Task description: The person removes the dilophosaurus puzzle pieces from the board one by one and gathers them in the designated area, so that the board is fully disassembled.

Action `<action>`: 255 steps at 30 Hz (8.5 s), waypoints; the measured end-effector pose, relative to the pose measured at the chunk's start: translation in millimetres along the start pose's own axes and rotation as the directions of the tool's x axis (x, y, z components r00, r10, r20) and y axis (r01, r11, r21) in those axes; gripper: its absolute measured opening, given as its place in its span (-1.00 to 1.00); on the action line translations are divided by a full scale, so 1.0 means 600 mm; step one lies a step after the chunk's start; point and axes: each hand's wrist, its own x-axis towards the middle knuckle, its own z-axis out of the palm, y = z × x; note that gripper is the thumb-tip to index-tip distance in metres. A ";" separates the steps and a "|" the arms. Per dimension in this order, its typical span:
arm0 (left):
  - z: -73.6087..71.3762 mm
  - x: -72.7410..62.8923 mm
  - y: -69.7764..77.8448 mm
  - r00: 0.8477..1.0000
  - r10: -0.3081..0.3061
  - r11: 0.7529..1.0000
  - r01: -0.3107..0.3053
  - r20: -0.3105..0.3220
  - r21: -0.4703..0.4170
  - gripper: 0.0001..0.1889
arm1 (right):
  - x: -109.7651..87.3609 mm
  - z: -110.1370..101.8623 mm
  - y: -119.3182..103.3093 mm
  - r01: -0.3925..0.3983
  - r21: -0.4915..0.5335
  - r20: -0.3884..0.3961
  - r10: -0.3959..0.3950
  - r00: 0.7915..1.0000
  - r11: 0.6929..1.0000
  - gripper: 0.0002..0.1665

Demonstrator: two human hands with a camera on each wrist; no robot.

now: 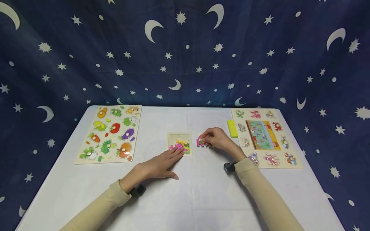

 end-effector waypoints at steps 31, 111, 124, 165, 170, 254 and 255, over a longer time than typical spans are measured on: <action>0.003 0.002 -0.002 1.000 -0.001 1.000 0.000 -0.017 -0.004 0.01 | 0.031 0.038 -0.037 0.058 -0.040 0.034 -0.057 0.998 0.997 -0.83; -0.002 -0.011 0.010 0.999 -0.024 0.999 0.023 -0.024 -0.042 -0.04 | 0.019 0.014 -0.033 -0.007 0.154 0.054 -0.001 0.999 0.988 -0.76; -0.003 -0.012 0.009 0.999 -0.031 0.998 0.030 -0.017 -0.056 -0.03 | -0.026 -0.040 0.022 -0.053 0.146 0.013 0.052 0.999 0.988 -0.68; 0.001 -0.008 0.007 0.999 0.005 0.999 -0.007 -0.054 -0.035 -0.04 | -0.006 -0.002 -0.003 0.038 -0.009 -0.022 -0.039 0.999 0.999 -0.83; -0.002 -0.008 0.008 0.998 -0.011 0.999 0.009 -0.060 -0.037 -0.03 | 0.013 0.017 -0.024 0.045 -0.009 0.014 -0.045 0.999 0.999 -0.81; 0.007 -0.010 0.006 0.997 -0.002 0.999 -0.001 -0.078 -0.036 -0.03 | -0.074 -0.083 0.082 -0.140 0.123 -0.010 0.142 0.990 0.983 -0.69; 0.007 -0.010 0.006 0.997 0.000 0.999 -0.003 -0.080 -0.038 -0.03 | -0.075 -0.083 0.083 -0.143 0.122 -0.010 0.145 0.989 0.982 -0.70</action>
